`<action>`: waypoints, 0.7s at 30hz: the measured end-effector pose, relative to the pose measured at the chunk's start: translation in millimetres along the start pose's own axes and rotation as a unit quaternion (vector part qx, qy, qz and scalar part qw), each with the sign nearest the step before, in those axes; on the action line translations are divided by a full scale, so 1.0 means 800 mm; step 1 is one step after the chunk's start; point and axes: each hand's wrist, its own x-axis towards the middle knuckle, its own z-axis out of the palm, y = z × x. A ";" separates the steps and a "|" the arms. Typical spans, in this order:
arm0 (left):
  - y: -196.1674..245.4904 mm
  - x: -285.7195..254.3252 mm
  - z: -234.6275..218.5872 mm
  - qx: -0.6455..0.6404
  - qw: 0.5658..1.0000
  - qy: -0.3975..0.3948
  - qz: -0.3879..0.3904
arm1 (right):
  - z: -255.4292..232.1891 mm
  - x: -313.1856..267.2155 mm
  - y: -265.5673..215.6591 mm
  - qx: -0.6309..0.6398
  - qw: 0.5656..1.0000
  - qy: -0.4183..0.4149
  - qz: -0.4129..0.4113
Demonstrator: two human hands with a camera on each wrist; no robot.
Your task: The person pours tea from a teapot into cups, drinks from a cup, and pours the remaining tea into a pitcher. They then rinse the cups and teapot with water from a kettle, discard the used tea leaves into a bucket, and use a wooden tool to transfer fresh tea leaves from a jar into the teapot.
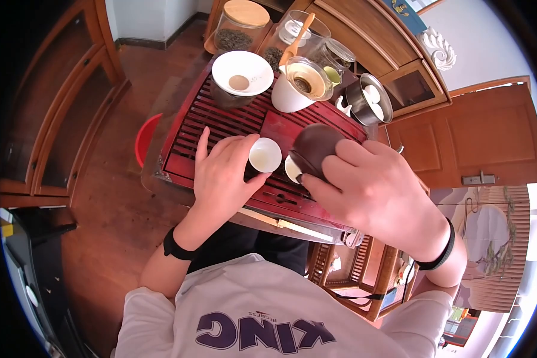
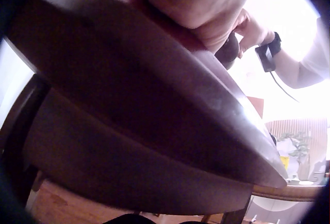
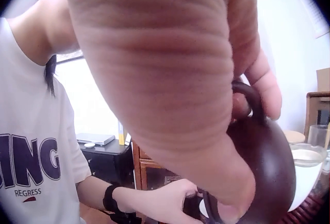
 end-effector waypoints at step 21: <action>-0.001 -0.002 0.001 0.002 1.000 0.010 0.005 | 0.003 -0.038 0.002 0.018 0.999 0.007 0.040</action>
